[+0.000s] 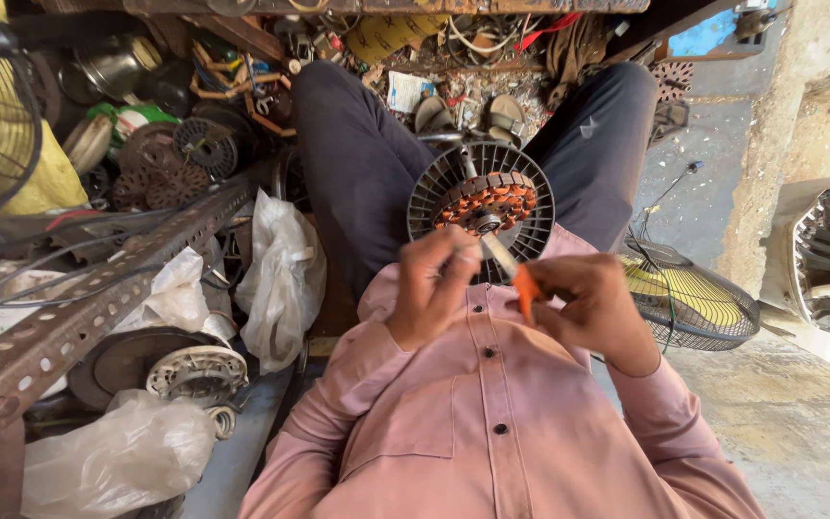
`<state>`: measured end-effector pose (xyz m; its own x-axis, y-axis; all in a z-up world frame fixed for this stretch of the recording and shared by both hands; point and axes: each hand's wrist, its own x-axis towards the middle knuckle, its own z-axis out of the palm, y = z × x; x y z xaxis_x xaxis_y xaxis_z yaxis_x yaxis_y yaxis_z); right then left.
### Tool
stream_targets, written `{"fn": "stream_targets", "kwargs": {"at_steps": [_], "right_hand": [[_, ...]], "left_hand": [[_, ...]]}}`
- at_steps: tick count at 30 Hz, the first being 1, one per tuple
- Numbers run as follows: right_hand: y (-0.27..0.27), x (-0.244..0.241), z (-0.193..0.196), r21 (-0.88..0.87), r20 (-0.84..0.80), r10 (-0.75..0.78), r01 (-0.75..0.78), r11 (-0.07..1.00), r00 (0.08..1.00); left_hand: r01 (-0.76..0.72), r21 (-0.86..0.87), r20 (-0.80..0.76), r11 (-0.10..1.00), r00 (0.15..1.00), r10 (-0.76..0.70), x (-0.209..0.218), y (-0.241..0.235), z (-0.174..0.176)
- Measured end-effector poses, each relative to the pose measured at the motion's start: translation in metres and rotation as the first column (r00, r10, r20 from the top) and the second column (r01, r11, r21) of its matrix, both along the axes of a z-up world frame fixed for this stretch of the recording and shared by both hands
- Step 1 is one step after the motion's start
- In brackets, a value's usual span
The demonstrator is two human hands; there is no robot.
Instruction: The person works on a ceiling fan stator, pulling wires and using shears to cut insulation or ties while holding the motor component on their lap and over a work surface.
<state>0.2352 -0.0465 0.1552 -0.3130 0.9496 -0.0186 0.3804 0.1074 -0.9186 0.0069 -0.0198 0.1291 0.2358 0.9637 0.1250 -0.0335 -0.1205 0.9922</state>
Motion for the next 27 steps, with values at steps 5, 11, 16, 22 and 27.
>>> {"fn": "stream_targets", "kwargs": {"at_steps": [5,11,16,22,27], "right_hand": [[0.041,0.040,-0.040,0.098,0.010,-0.313,0.310,0.946,0.950],[0.183,0.066,-0.119,0.198,-0.153,-0.401,0.426,0.883,0.903],[0.303,0.069,-0.145,0.412,0.131,-0.411,0.328,0.850,0.902],[0.369,0.079,-0.161,0.474,0.436,-0.258,0.024,0.880,0.862],[0.387,0.099,-0.184,0.456,0.466,-0.185,-0.056,0.888,0.865]], "left_hand": [[-0.281,0.077,-0.337,0.957,0.896,0.290,-0.039,0.009,-0.030],[-0.229,0.228,-0.502,0.947,0.805,0.315,-0.037,0.012,-0.076],[-0.161,0.275,-0.590,0.948,0.750,0.299,-0.038,0.004,-0.086],[-0.157,0.308,-0.578,0.938,0.753,0.316,-0.040,0.001,-0.090],[-0.163,0.323,-0.555,0.932,0.765,0.326,-0.040,0.000,-0.092]]}}
